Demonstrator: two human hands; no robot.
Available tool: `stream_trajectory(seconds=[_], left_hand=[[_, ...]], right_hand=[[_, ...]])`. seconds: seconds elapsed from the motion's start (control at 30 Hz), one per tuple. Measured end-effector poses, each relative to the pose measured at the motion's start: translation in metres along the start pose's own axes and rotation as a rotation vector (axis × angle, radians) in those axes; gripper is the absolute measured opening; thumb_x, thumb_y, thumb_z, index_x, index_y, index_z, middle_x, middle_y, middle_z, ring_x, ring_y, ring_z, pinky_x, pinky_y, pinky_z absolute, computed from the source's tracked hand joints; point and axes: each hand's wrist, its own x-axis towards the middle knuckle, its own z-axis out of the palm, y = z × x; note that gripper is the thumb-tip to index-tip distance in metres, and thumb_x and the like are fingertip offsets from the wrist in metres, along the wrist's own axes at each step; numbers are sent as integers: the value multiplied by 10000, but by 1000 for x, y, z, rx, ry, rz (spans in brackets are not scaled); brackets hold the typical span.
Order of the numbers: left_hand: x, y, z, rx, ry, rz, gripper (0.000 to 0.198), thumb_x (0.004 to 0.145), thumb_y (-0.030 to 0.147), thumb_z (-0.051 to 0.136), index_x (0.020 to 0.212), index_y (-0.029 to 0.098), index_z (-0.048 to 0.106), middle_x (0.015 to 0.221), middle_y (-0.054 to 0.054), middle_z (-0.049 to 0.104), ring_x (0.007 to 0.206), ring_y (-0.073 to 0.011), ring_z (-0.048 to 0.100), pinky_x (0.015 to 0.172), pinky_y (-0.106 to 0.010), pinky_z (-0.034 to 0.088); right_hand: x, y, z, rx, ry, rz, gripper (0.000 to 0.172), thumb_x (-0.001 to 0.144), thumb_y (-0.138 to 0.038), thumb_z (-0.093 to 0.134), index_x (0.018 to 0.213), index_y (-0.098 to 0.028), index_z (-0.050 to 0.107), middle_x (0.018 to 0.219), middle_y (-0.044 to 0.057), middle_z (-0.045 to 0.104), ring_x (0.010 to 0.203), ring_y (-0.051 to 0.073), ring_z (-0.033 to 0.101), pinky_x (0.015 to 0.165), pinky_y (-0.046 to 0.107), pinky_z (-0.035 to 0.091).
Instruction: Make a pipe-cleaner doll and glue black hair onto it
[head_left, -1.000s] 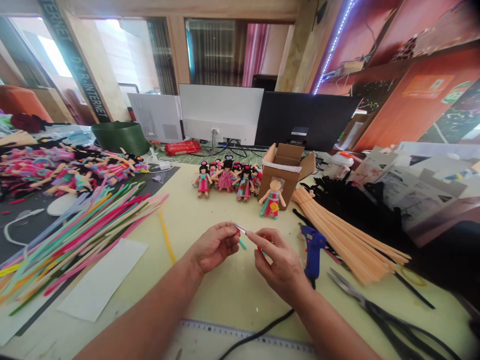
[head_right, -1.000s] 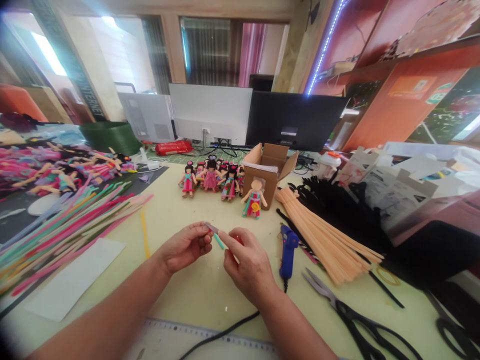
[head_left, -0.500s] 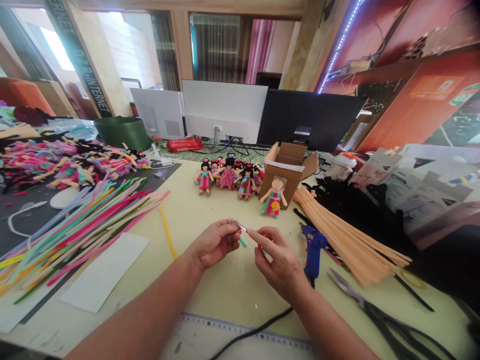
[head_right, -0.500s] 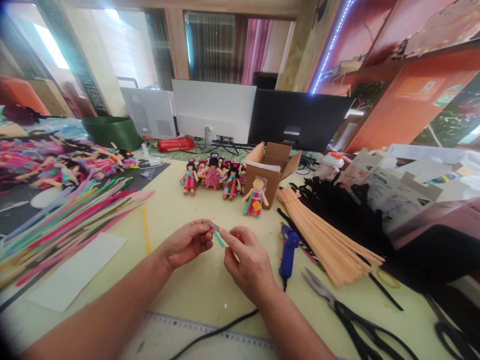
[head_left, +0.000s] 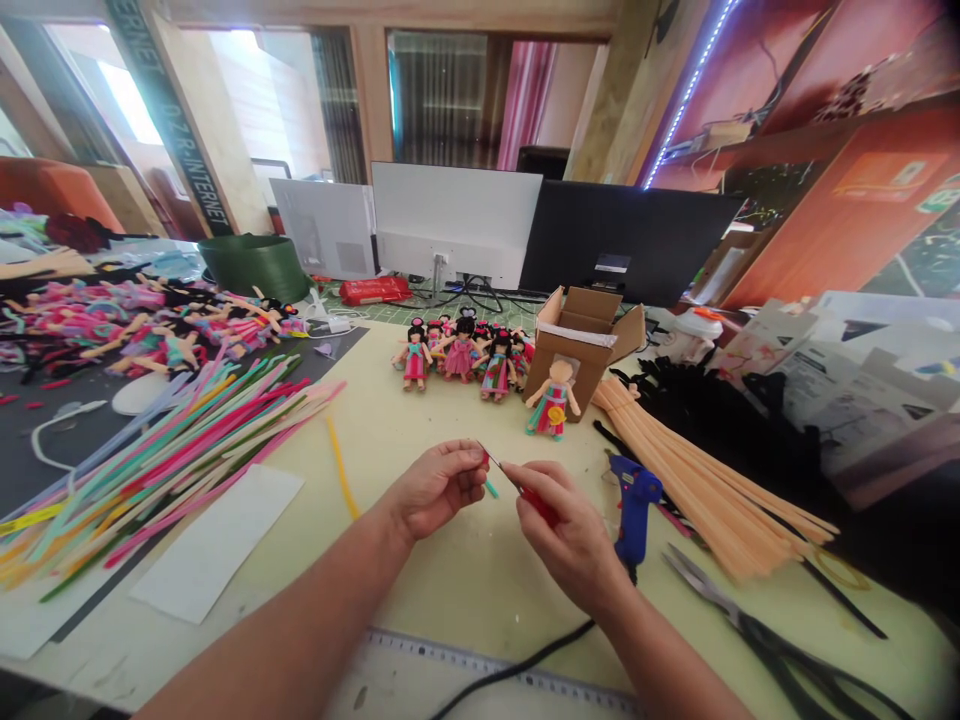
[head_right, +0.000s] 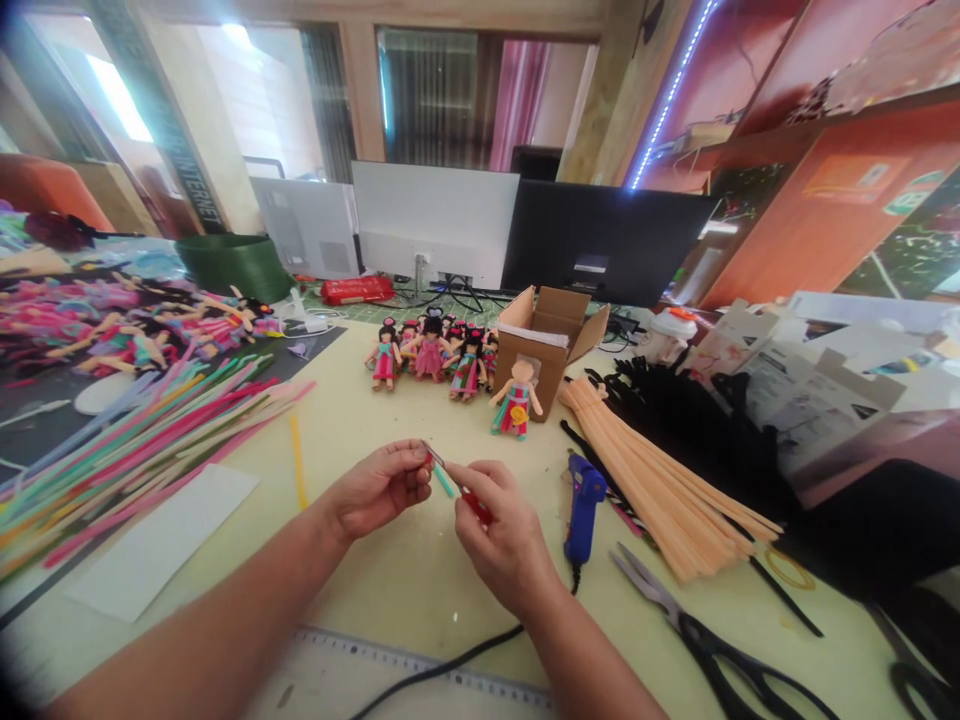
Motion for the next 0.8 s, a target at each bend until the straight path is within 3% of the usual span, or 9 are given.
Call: stream_trajectory(seconds=[0.13,0.53,0.67,0.8], left_hand=[[0,0,-1,-10,-17,10,47,763,116,682,772,120,635,658,8,625,574,-60,599,624,-195,524],[0,0,0,-30,32,8,48,761,89,659,784,119,631,650,1,637,556,-66,605,602,-202,528],[1,0,0,-38,73,19,77,756,80,659,805,131,627,651,8,632,554,-70,605,577,-203,523],[1,0,-1,-44,106,26,114,752,72,652,843,136,627,647,14,625,542,-71,601,565,-206,520]], right_hand=[[1,0,-2,119,3,70,353,871,-147,491,1184,-236,629,1035,56,599,894,153,609,834,290,510],[1,1,-7,-55,0,-32,362,864,-147,487,1182,-250,624,1057,56,574,929,157,595,819,272,488],[3,9,-11,-186,83,95,329,903,-199,440,1206,-221,565,1099,78,576,995,187,586,864,325,477],[3,21,-13,-459,67,264,252,894,-203,437,1132,-203,519,1022,78,604,849,193,622,713,316,477]])
